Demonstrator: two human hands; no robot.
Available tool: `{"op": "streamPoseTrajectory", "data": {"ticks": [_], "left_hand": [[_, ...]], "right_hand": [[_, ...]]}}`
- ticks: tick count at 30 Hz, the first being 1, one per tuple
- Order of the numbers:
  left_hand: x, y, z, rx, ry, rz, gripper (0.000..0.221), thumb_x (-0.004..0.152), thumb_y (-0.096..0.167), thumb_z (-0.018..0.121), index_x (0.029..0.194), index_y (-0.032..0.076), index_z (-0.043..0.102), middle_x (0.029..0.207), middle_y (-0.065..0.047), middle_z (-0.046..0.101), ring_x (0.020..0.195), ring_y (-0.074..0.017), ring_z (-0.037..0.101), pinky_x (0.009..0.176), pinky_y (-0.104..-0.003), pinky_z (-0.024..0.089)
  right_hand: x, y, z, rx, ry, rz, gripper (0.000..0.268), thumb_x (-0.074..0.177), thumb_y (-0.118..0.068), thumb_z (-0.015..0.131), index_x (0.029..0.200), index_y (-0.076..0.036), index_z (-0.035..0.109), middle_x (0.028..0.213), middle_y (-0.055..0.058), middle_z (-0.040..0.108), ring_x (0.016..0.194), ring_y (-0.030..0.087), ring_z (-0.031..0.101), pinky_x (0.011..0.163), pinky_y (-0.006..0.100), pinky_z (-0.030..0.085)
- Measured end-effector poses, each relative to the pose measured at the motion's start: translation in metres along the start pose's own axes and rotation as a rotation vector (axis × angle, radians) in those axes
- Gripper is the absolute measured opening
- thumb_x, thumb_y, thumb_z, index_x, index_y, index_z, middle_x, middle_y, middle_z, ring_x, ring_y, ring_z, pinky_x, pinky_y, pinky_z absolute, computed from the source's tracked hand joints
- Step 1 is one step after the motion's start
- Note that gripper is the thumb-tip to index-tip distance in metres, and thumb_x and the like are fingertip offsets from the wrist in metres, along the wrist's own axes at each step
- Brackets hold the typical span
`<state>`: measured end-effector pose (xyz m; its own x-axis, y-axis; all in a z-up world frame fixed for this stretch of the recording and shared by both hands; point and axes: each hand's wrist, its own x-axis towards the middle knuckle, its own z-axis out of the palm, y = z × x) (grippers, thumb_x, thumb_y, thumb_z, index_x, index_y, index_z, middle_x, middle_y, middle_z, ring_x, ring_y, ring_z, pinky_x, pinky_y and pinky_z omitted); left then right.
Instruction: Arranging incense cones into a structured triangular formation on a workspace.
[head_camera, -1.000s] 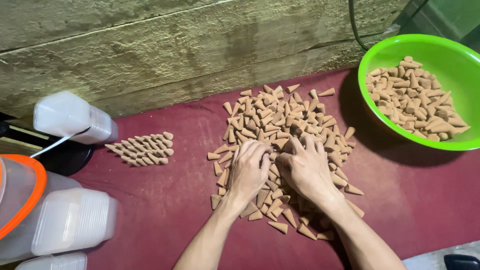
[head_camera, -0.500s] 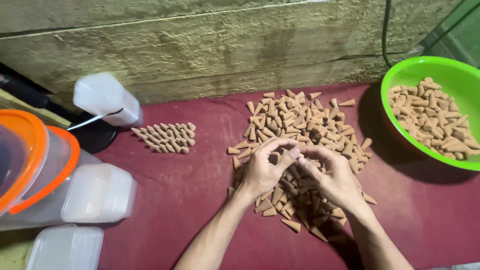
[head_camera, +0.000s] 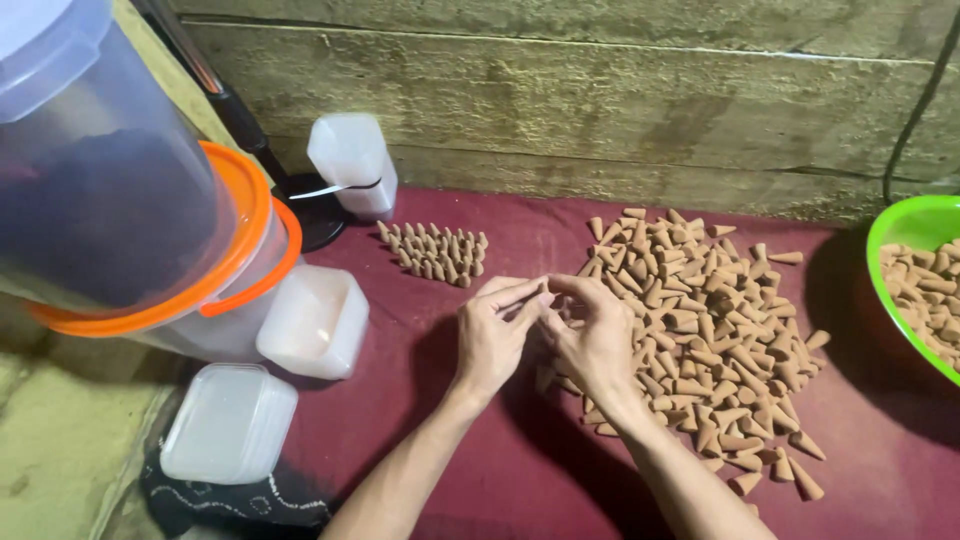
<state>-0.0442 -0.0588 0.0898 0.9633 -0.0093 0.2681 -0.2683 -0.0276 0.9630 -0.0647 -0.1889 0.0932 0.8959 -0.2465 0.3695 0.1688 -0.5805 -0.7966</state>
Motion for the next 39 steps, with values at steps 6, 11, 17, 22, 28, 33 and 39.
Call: {"op": "streamPoseTrajectory", "data": {"ticks": [6, 11, 17, 22, 28, 33, 39], "left_hand": [[0.024, -0.047, -0.037, -0.095, 0.037, -0.172, 0.043, 0.079, 0.017, 0.09, 0.11, -0.008, 0.074, 0.107, -0.028, 0.072, 0.101, -0.0419, 0.072, 0.087, -0.041, 0.062], [0.017, -0.047, -0.052, 0.05, 0.052, -0.186, 0.042, 0.077, 0.017, 0.089, 0.11, -0.005, 0.075, 0.107, -0.023, 0.073, 0.096, -0.0373, 0.075, 0.081, -0.037, 0.064], [0.023, -0.058, -0.073, 0.381, 0.127, -0.206, 0.028, 0.073, 0.016, 0.085, 0.099, 0.008, 0.078, 0.091, -0.009, 0.076, 0.08, -0.0249, 0.077, 0.068, -0.035, 0.065], [0.027, -0.064, -0.083, 0.605, 0.105, -0.265, 0.022, 0.076, 0.009, 0.08, 0.098, 0.01, 0.076, 0.092, -0.006, 0.076, 0.085, -0.0246, 0.077, 0.073, -0.039, 0.064], [0.027, -0.063, -0.082, 0.694, 0.049, -0.26, 0.012, 0.084, 0.02, 0.077, 0.095, 0.019, 0.078, 0.092, 0.0, 0.074, 0.092, -0.022, 0.075, 0.077, -0.038, 0.062], [0.026, -0.081, -0.078, 0.795, -0.044, -0.145, 0.012, 0.089, 0.022, 0.074, 0.099, 0.018, 0.081, 0.097, -0.002, 0.073, 0.099, -0.0239, 0.069, 0.087, -0.04, 0.059], [0.022, -0.099, -0.075, 0.843, -0.043, -0.063, 0.017, 0.089, 0.024, 0.073, 0.102, 0.017, 0.08, 0.098, -0.003, 0.069, 0.097, -0.0265, 0.067, 0.087, -0.042, 0.057]], "right_hand": [[0.009, 0.005, 0.07, 0.124, 0.003, 0.056, 0.025, 0.08, -0.008, 0.08, 0.104, -0.016, 0.081, 0.089, 0.012, 0.077, 0.083, 0.032, 0.075, 0.069, 0.037, 0.063], [0.01, 0.01, 0.096, 0.137, -0.004, 0.122, 0.02, 0.081, -0.007, 0.078, 0.1, -0.014, 0.081, 0.087, 0.013, 0.076, 0.084, 0.032, 0.075, 0.072, 0.039, 0.063], [0.013, 0.03, 0.118, 0.02, -0.009, 0.119, 0.016, 0.082, -0.014, 0.082, 0.098, -0.017, 0.081, 0.085, 0.012, 0.072, 0.082, 0.032, 0.073, 0.07, 0.04, 0.061], [0.009, 0.032, 0.127, -0.012, -0.026, 0.108, 0.015, 0.083, -0.015, 0.083, 0.098, -0.017, 0.081, 0.084, 0.012, 0.072, 0.08, 0.031, 0.072, 0.07, 0.041, 0.058], [0.007, 0.046, 0.138, -0.038, -0.003, 0.083, 0.018, 0.082, -0.016, 0.083, 0.1, -0.018, 0.081, 0.084, 0.01, 0.073, 0.082, 0.03, 0.073, 0.07, 0.04, 0.057], [0.009, 0.054, 0.144, -0.074, 0.024, 0.057, 0.017, 0.083, -0.017, 0.084, 0.1, -0.018, 0.08, 0.084, 0.009, 0.072, 0.081, 0.029, 0.073, 0.07, 0.04, 0.057], [0.008, 0.051, 0.146, -0.096, 0.034, 0.071, 0.018, 0.083, -0.018, 0.083, 0.101, -0.017, 0.08, 0.084, 0.008, 0.072, 0.081, 0.029, 0.072, 0.072, 0.04, 0.056]]}}
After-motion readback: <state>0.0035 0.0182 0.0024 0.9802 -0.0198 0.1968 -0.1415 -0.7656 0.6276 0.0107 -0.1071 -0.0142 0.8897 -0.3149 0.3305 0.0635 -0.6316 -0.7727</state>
